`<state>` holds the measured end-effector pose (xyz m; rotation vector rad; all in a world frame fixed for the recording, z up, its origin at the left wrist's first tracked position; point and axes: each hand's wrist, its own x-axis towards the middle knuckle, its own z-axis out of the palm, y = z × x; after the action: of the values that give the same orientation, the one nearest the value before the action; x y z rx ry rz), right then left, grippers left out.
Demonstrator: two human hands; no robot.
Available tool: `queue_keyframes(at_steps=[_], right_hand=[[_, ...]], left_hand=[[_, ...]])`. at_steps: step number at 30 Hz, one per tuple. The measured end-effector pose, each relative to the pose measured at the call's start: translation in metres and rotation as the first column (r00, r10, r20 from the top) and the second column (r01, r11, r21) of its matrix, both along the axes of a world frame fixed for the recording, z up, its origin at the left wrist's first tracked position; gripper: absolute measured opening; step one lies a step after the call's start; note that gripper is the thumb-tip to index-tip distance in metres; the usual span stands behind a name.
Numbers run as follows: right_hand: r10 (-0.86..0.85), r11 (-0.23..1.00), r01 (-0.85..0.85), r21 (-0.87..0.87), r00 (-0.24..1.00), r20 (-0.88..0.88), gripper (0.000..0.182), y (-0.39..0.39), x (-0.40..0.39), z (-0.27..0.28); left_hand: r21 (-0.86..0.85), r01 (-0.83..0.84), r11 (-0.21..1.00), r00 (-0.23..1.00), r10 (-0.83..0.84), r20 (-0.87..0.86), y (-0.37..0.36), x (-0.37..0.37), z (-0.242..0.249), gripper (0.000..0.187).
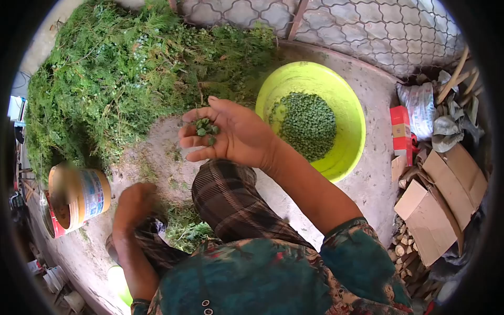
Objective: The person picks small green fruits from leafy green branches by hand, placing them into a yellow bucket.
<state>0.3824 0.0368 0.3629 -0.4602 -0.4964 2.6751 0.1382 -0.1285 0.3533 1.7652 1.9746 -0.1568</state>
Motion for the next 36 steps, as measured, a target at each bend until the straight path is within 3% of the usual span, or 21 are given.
queue_keyframes(at_steps=[1,3,4,6,7,9,10,12,15,19,25,28,30,36], right_hand=[[0.008,1.000,-0.008,-0.007,1.000,0.011,0.051,-0.002,-0.004,0.001],[0.038,0.999,-0.038,-0.012,0.999,0.028,0.050,-0.006,-0.013,0.003],[0.062,0.998,-0.061,-0.011,0.997,0.054,0.049,-0.009,-0.018,0.003],[0.104,0.994,-0.103,-0.025,0.993,0.059,0.050,-0.016,-0.030,0.003],[0.137,0.990,-0.136,-0.028,0.988,0.068,0.051,-0.018,-0.036,0.002],[0.171,0.985,-0.170,-0.026,0.985,0.037,0.049,-0.022,-0.047,0.001],[0.131,0.990,-0.128,-0.065,0.990,0.052,0.043,-0.025,-0.053,0.002],[0.099,0.990,-0.095,-0.107,0.994,0.040,0.033,-0.030,-0.061,0.005],[0.124,0.984,-0.121,-0.130,0.992,0.012,0.033,-0.033,-0.068,0.004],[0.149,0.982,-0.139,-0.126,0.987,0.066,0.033,-0.037,-0.073,0.005],[0.160,0.973,-0.146,-0.178,0.985,0.061,0.034,-0.044,-0.080,0.005],[0.171,0.966,-0.175,-0.191,0.985,-0.036,0.030,-0.045,-0.083,0.000],[0.136,0.989,-0.133,-0.060,0.990,0.041,0.029,-0.048,-0.086,0.004],[0.125,0.992,-0.124,-0.021,0.987,0.100,0.028,-0.047,-0.084,0.005]], left_hand=[[-0.004,-0.007,1.000,1.000,0.006,-0.008,0.002,0.007,0.005,0.015],[0.271,-0.235,0.934,0.905,0.108,0.412,0.005,0.020,0.012,0.014],[0.225,-0.497,0.838,0.711,0.245,0.659,0.012,0.031,0.020,0.013],[0.317,-0.665,0.676,0.558,0.168,0.813,0.022,0.042,0.027,0.018],[0.314,-0.674,0.669,0.558,0.183,0.809,0.028,0.047,0.031,0.018],[0.701,-0.396,0.593,0.875,0.010,0.485,0.037,0.050,0.036,0.025],[0.701,-0.398,0.592,0.877,0.022,0.479,0.036,0.046,0.032,0.025],[0.638,-0.439,0.633,0.819,-0.011,0.574,0.035,0.041,0.018,0.030],[0.505,-0.527,0.684,0.725,0.052,0.687,0.032,0.037,0.024,0.032],[0.474,-0.479,0.739,0.762,0.082,0.642,0.029,0.029,0.026,0.032],[0.503,-0.578,0.643,0.632,-0.037,0.774,0.022,0.025,0.022,0.015],[0.492,-0.608,0.623,0.660,0.053,0.749,0.020,0.026,0.024,0.013],[0.351,-0.696,0.626,0.553,0.156,0.819,0.017,0.026,0.026,0.015],[0.240,-0.783,0.574,0.427,0.216,0.878,0.015,0.031,0.031,0.017]])
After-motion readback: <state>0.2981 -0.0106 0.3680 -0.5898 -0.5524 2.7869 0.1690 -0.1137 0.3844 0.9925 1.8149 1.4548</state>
